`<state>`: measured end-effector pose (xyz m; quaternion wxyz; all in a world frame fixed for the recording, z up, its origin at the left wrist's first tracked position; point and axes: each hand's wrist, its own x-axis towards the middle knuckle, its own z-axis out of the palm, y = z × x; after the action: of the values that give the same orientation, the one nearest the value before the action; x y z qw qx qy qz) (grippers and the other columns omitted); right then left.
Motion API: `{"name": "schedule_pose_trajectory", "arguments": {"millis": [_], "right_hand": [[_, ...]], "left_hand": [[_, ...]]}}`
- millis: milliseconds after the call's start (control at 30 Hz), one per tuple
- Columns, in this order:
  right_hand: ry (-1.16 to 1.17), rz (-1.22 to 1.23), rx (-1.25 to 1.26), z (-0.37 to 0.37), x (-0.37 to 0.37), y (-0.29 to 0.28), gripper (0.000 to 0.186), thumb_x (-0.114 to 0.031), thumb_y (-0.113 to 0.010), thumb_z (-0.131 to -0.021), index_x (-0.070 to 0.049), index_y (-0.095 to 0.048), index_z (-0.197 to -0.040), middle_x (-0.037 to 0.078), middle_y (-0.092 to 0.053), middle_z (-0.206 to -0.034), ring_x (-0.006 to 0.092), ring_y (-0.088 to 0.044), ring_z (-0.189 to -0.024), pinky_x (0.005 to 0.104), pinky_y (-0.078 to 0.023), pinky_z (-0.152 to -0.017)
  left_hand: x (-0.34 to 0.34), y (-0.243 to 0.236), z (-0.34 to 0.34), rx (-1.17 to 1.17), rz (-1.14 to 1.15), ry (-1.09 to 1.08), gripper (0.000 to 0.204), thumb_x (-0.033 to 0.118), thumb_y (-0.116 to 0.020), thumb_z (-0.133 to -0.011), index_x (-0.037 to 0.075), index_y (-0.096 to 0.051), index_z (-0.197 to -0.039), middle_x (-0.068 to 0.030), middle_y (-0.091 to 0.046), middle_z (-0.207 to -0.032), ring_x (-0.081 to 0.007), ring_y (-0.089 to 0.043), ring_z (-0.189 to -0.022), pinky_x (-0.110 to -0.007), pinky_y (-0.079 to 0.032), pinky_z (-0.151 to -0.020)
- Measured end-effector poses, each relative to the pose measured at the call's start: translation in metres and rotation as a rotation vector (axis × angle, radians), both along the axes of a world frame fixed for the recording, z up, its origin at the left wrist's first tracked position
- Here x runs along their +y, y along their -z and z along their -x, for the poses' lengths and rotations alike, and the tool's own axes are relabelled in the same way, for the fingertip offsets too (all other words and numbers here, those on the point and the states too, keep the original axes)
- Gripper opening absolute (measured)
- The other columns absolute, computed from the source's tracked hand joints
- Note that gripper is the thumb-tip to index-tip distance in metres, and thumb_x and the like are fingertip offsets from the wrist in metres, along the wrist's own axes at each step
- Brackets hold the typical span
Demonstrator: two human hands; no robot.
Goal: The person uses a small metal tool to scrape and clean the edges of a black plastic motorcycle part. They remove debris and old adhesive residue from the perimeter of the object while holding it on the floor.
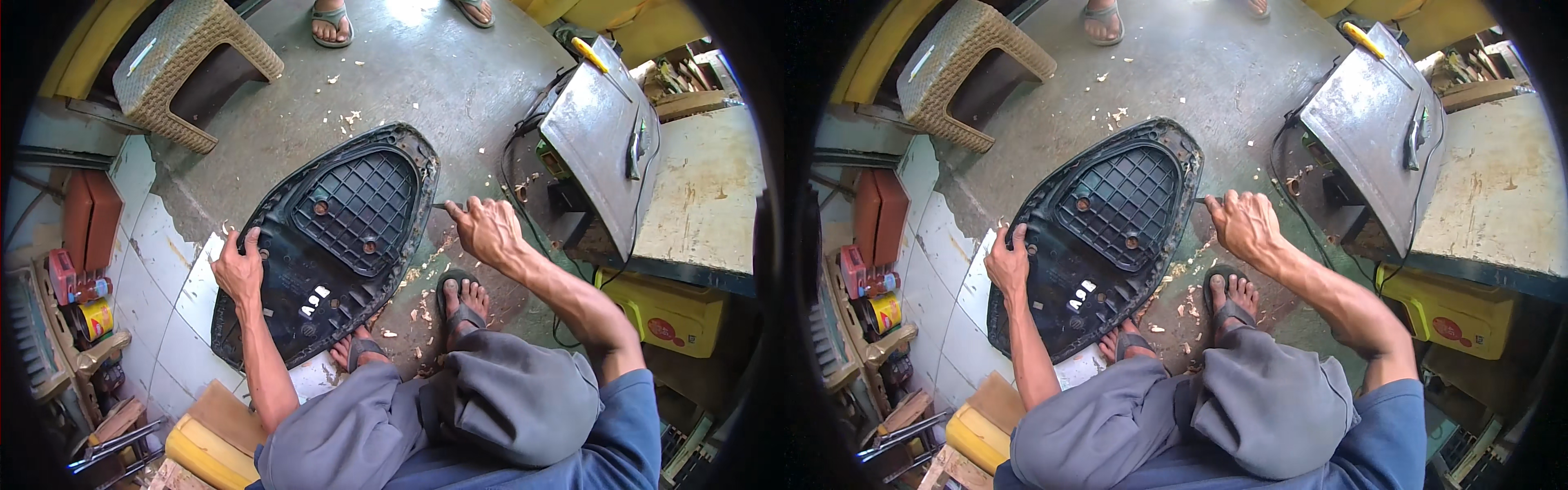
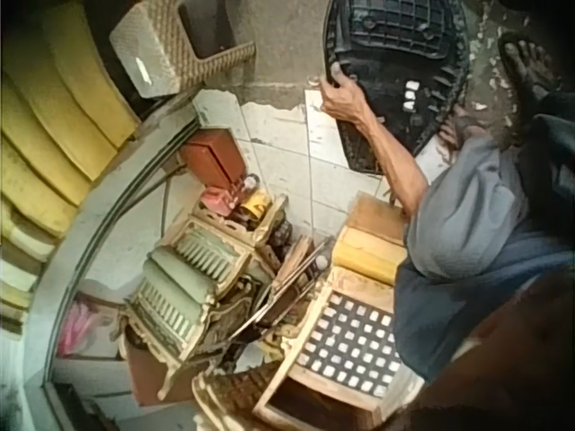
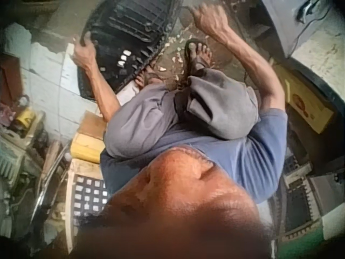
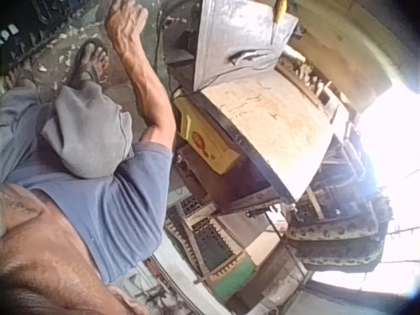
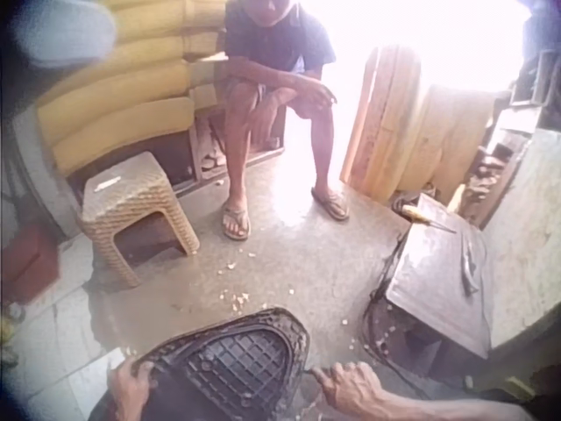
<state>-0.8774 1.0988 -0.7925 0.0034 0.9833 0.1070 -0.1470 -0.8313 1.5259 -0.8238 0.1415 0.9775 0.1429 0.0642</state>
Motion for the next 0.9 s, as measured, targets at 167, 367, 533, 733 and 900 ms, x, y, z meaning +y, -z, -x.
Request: {"name": "schedule_pose_trajectory", "arguments": {"millis": [167,367,533,733,900], "right_hand": [[-0.159,0.419,0.149,-0.014,0.056,-0.013,0.025,-0.022,-0.058,-0.090,0.000,-0.067,-0.098,0.010,-0.065,-0.085,0.0223,-0.068,-0.075,0.0370,-0.048,-0.051],[0.615,-0.232,0.283,-0.002,0.026,-0.002,0.040,-0.019,-0.054,-0.089,-0.008,-0.070,-0.124,0.013,-0.074,-0.102,0.0293,-0.073,-0.081,0.0451,-0.057,-0.074],[0.832,-0.982,0.428,0.038,0.001,0.040,0.046,-0.029,-0.054,-0.092,-0.014,-0.063,-0.135,0.014,-0.074,-0.111,0.0162,-0.065,-0.103,0.0316,-0.049,-0.092],[0.638,-0.489,0.304,0.030,0.003,0.018,0.044,-0.029,-0.053,-0.089,-0.021,-0.066,-0.131,0.017,-0.074,-0.100,0.0302,-0.069,-0.084,0.0412,-0.054,-0.081],[0.257,-0.175,-0.136,0.001,-0.016,-0.005,0.032,-0.027,-0.055,-0.090,-0.021,-0.074,-0.115,0.022,-0.069,-0.079,0.0395,-0.069,-0.071,0.0498,-0.055,-0.067]], "left_hand": [[0.001,0.004,0.002,-0.048,-0.028,0.019,0.058,0.062,-0.062,-0.088,0.012,-0.073,-0.115,-0.0258,-0.071,-0.090,-0.0469,-0.067,-0.084,-0.052,-0.052,-0.073],[-0.001,0.013,-0.008,-0.001,-0.055,-0.015,0.062,0.065,-0.062,-0.087,0.011,-0.073,-0.115,-0.0246,-0.072,-0.091,-0.0455,-0.068,-0.084,-0.050,-0.052,-0.073],[-0.003,0.008,-0.013,0.071,0.070,-0.066,0.066,0.067,-0.060,-0.087,0.010,-0.072,-0.118,-0.0260,-0.071,-0.098,-0.0457,-0.067,-0.095,-0.050,-0.052,-0.084],[0.000,0.001,0.000,0.003,0.008,-0.019,0.065,0.063,-0.062,-0.088,0.006,-0.071,-0.118,-0.0252,-0.071,-0.103,-0.0461,-0.067,-0.097,-0.050,-0.052,-0.085],[-0.001,0.000,0.000,-0.022,-0.008,-0.022,0.065,0.063,-0.062,-0.088,0.005,-0.071,-0.116,-0.0257,-0.071,-0.103,-0.0463,-0.067,-0.098,-0.050,-0.052,-0.086]]}}
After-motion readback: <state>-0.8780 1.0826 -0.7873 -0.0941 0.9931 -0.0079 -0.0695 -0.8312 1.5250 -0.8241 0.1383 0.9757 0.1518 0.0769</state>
